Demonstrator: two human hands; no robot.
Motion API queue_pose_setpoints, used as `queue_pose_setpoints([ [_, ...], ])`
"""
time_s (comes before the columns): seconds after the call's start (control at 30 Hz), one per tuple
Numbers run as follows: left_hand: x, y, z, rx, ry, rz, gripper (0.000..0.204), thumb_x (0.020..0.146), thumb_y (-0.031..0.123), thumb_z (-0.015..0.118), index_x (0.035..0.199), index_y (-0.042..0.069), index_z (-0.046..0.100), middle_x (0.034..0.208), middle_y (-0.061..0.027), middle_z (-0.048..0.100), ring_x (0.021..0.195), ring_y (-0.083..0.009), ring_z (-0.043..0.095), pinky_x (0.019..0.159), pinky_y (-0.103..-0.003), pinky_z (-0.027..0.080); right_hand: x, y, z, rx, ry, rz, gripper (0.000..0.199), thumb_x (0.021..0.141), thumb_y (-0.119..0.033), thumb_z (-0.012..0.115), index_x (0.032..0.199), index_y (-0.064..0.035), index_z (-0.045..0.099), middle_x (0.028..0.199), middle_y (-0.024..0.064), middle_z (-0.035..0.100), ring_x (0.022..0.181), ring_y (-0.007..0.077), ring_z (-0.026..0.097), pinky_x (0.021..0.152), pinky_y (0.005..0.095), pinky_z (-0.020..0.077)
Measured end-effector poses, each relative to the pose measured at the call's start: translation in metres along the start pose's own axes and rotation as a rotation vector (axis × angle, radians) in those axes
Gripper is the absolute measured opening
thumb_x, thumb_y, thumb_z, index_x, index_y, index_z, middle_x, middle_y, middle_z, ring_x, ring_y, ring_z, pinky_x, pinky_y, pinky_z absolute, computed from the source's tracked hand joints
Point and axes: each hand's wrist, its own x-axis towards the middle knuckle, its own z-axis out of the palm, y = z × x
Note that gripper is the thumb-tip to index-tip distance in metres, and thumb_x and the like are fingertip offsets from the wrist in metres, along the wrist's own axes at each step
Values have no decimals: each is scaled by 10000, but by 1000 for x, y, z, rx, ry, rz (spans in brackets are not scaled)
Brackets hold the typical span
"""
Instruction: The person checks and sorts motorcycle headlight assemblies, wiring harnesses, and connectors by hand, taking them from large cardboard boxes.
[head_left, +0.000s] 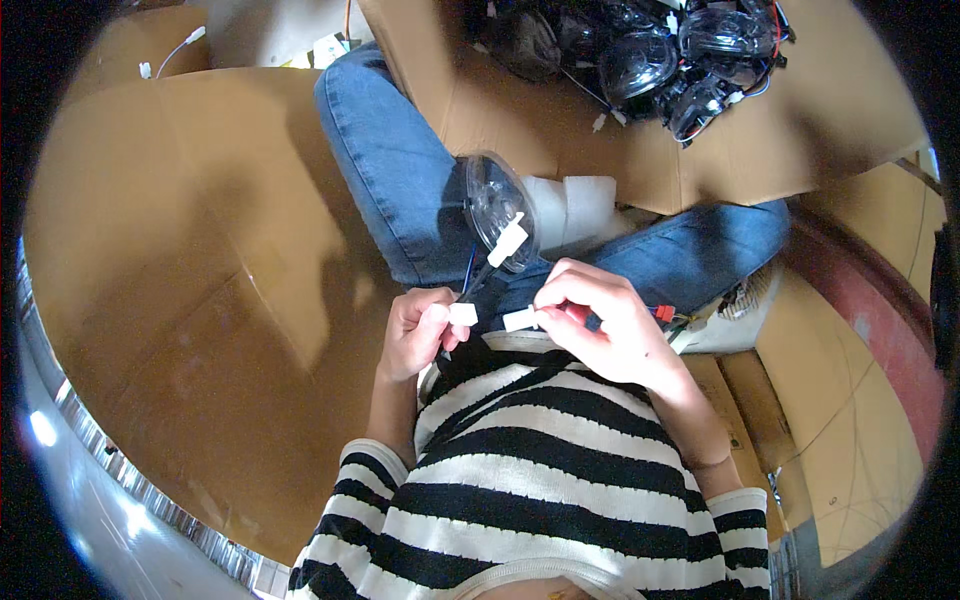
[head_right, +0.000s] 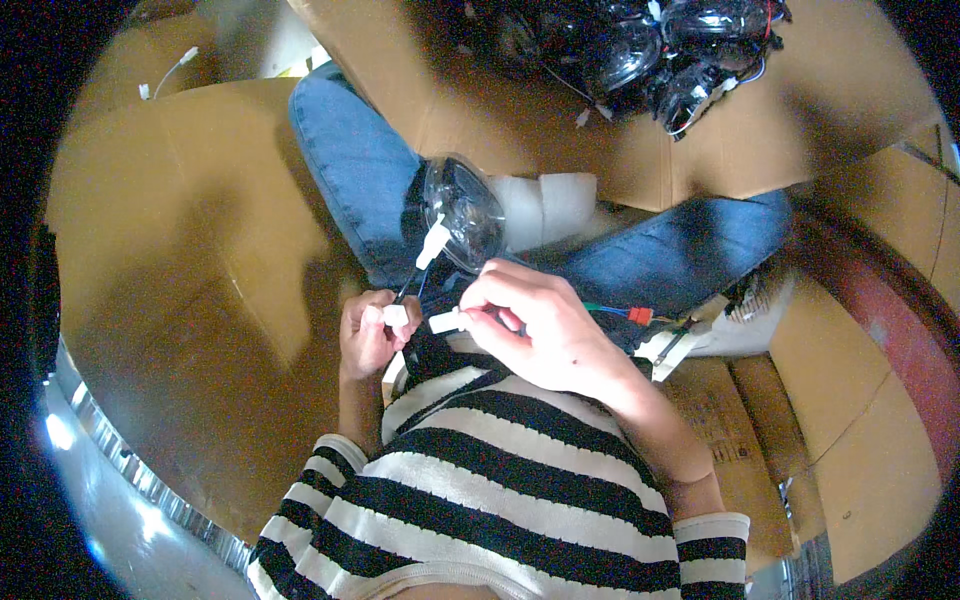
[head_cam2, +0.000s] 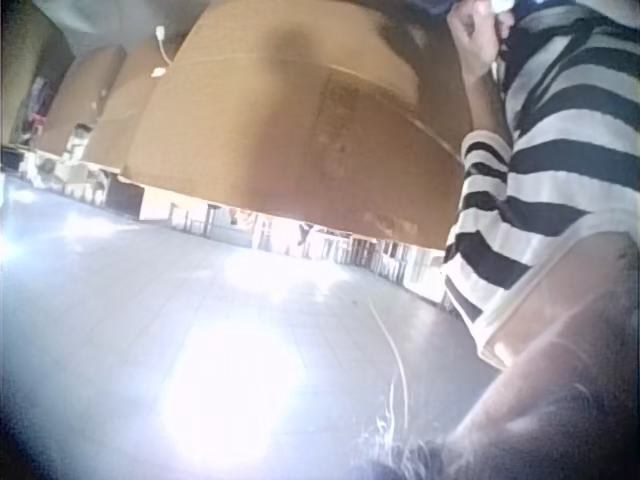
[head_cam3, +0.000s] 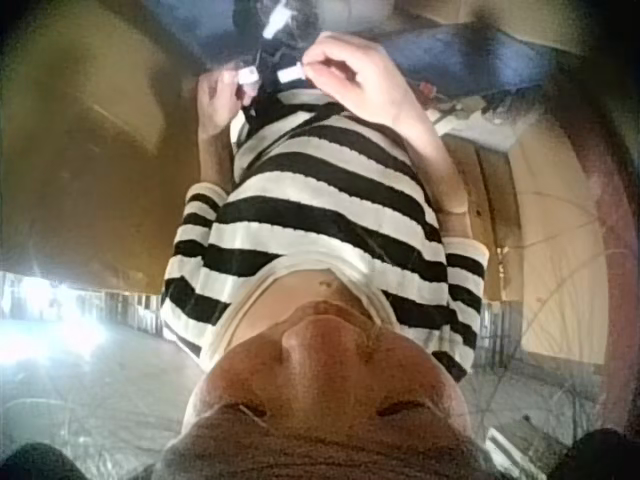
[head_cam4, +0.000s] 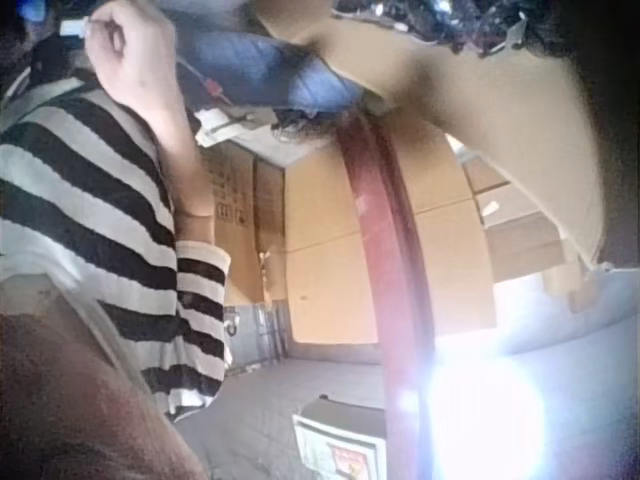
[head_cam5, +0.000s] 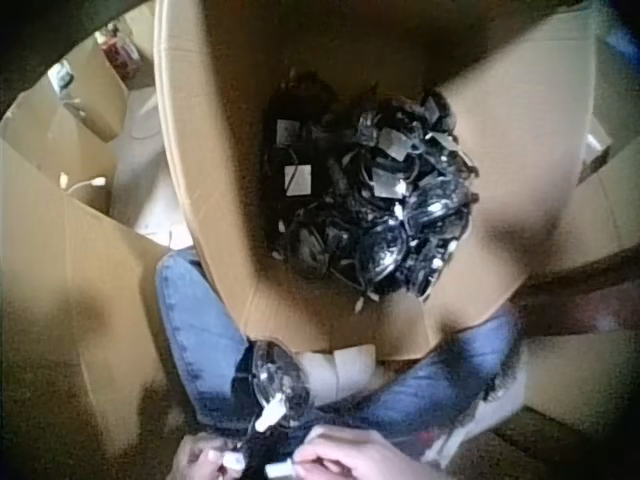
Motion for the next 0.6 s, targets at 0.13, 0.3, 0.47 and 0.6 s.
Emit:
queue_pose_setpoints([
  [0.13,6,8,2,30,-34,-87,379,860,274,441,620,-1,543,547,-37,522,418,-77,444,389,-213,321,4,-2,10,24,-8,16,50,741,6,563,758,-2,517,683,34,473,534,87,410,475,216,329],
  [0.3,9,9,2,-12,-122,-104,324,839,209,448,621,-15,531,547,-53,526,420,-83,444,393,-218,318,2,-5,17,-30,73,-12,65,735,4,571,746,-7,507,661,38,458,508,98,398,462,224,318],
  [0.47,10,10,0,58,-174,-80,305,833,189,447,627,-21,529,544,-51,525,417,-82,443,390,-219,315,0,-7,20,-244,169,-93,114,714,-50,575,731,-35,464,655,88,470,551,257,511,492,354,414],
  [0.6,13,18,3,189,-196,-96,305,839,193,457,635,-21,534,541,-44,519,420,-77,443,388,-218,310,-8,-11,25,-443,223,-112,157,693,-80,597,706,-42,445,638,83,436,549,250,490,491,351,404],
])
